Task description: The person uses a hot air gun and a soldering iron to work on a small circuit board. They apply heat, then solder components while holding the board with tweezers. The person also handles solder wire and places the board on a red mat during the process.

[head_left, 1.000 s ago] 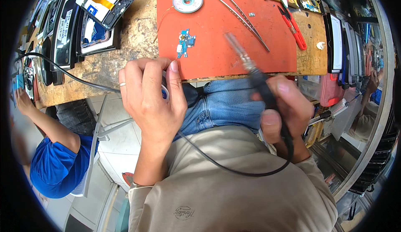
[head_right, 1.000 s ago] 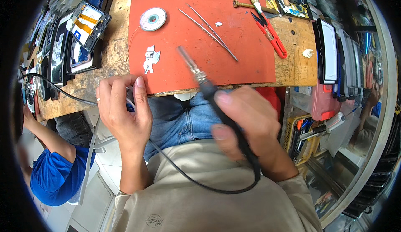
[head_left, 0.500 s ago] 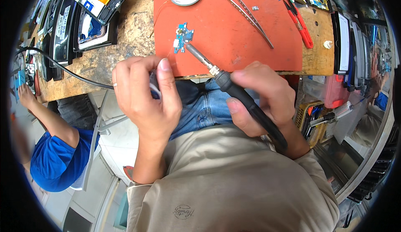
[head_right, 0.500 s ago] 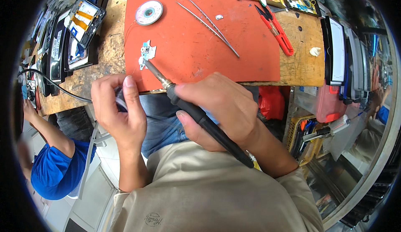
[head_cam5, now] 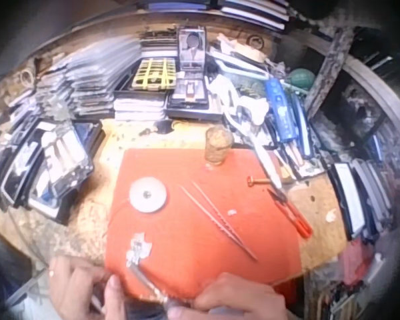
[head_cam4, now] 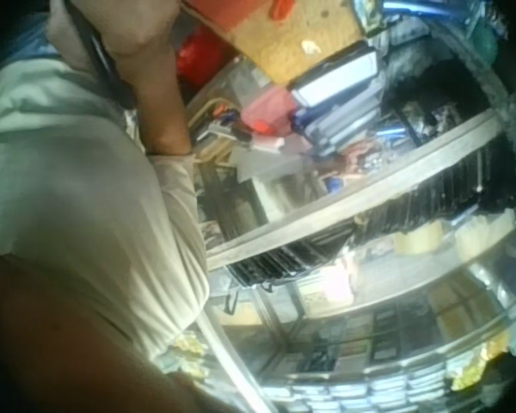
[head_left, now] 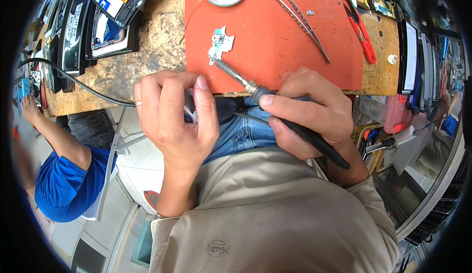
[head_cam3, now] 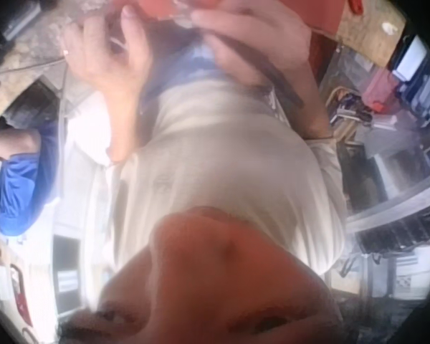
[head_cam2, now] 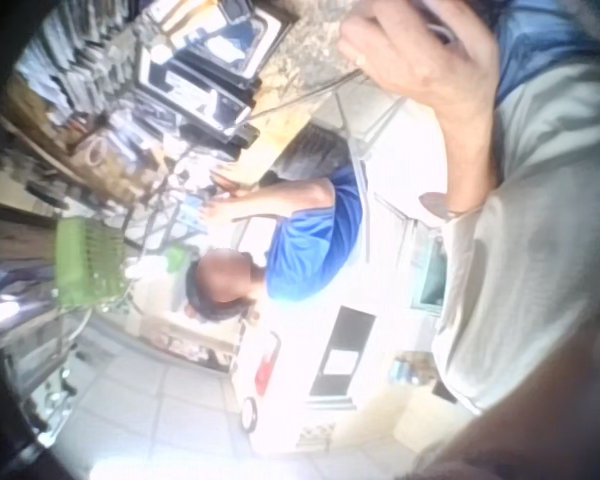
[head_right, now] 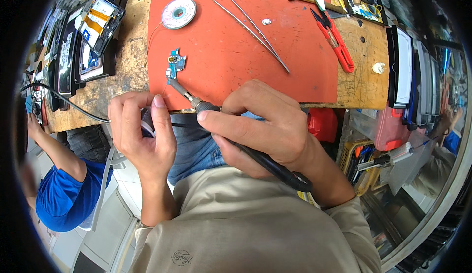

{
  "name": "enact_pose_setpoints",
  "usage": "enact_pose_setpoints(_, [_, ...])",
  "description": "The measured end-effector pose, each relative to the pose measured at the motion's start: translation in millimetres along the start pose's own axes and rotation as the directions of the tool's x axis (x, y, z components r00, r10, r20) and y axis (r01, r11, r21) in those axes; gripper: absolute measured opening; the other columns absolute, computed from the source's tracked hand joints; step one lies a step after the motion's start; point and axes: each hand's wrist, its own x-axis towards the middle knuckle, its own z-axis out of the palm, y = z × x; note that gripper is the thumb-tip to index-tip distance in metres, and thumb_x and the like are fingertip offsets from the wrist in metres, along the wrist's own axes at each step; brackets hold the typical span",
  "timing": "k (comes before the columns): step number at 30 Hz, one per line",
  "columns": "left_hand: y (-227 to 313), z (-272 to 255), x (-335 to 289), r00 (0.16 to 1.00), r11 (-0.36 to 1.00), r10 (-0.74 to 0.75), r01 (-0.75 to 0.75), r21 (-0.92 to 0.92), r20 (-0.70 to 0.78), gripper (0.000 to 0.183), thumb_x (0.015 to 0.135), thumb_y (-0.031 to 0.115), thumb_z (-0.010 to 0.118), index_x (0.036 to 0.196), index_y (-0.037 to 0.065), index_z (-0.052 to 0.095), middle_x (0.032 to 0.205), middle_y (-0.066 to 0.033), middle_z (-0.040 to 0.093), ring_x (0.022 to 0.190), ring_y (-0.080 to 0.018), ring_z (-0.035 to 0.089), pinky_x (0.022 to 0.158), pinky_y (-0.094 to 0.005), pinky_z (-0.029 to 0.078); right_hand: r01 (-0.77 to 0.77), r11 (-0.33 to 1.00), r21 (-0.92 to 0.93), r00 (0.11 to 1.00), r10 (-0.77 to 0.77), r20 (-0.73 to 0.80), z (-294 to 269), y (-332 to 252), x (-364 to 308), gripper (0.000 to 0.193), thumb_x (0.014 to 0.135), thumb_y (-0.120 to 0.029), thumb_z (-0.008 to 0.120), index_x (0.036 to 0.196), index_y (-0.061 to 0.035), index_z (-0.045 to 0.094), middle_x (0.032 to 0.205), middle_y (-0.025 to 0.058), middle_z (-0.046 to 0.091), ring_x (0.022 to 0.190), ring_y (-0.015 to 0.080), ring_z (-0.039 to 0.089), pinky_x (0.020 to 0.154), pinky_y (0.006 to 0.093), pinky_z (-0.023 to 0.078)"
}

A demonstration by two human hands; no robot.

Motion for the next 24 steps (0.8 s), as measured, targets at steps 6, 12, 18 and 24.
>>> enact_pose_setpoints(6, [-0.7,1.3,-0.3,1.000,1.000,0.002,-0.002,0.014,-0.001,0.010,0.088,0.001,0.078,0.092,0.006,0.071,0.088,-0.0103,0.065,0.081,-0.0300,0.059,0.075,-0.0425,0.044,-0.055,0.998,-0.029,0.997,0.053,-0.062,3.7,-3.7,1.9,0.042,0.070,0.006,0.081,0.112,-0.0026,0.084,0.085,0.0083,0.067,0.068,0.0220,0.065,0.058,0.0334,0.053])
enact_pose_setpoints(12, [-0.2,1.5,-1.5,1.000,1.000,-0.002,0.002,0.012,-0.006,0.010,0.088,0.002,0.078,0.093,0.005,0.071,0.088,-0.0104,0.065,0.082,-0.0301,0.059,0.075,-0.0429,0.045,-0.039,0.999,0.008,0.999,0.039,0.017,-3.2,-3.0,0.3,0.042,0.080,0.002,0.079,0.122,0.0029,0.081,0.094,0.0147,0.068,0.075,0.0241,0.064,0.065,0.0364,0.053])
enact_pose_setpoints(18, [-0.5,2.2,-3.3,1.000,1.000,-0.016,0.016,-0.014,-0.022,0.009,0.089,0.002,0.079,0.094,0.005,0.071,0.089,-0.0106,0.066,0.084,-0.0309,0.060,0.077,-0.0432,0.046,-0.044,0.999,-0.008,0.999,0.044,0.021,-2.5,-3.8,-0.2,0.042,0.080,0.003,0.078,0.122,0.0025,0.081,0.094,0.0152,0.069,0.075,0.0242,0.065,0.066,0.0364,0.053])
enact_pose_setpoints(24, [0.6,2.5,-2.4,0.999,1.000,-0.009,0.008,-0.020,-0.042,0.009,0.090,0.001,0.078,0.095,0.005,0.072,0.090,-0.0105,0.066,0.084,-0.0310,0.061,0.077,-0.0430,0.046,-0.052,0.998,0.023,0.999,0.052,0.005,-3.5,-3.9,-0.6,0.044,0.077,0.006,0.078,0.122,0.0018,0.081,0.094,0.0146,0.069,0.075,0.0240,0.065,0.067,0.0365,0.054])
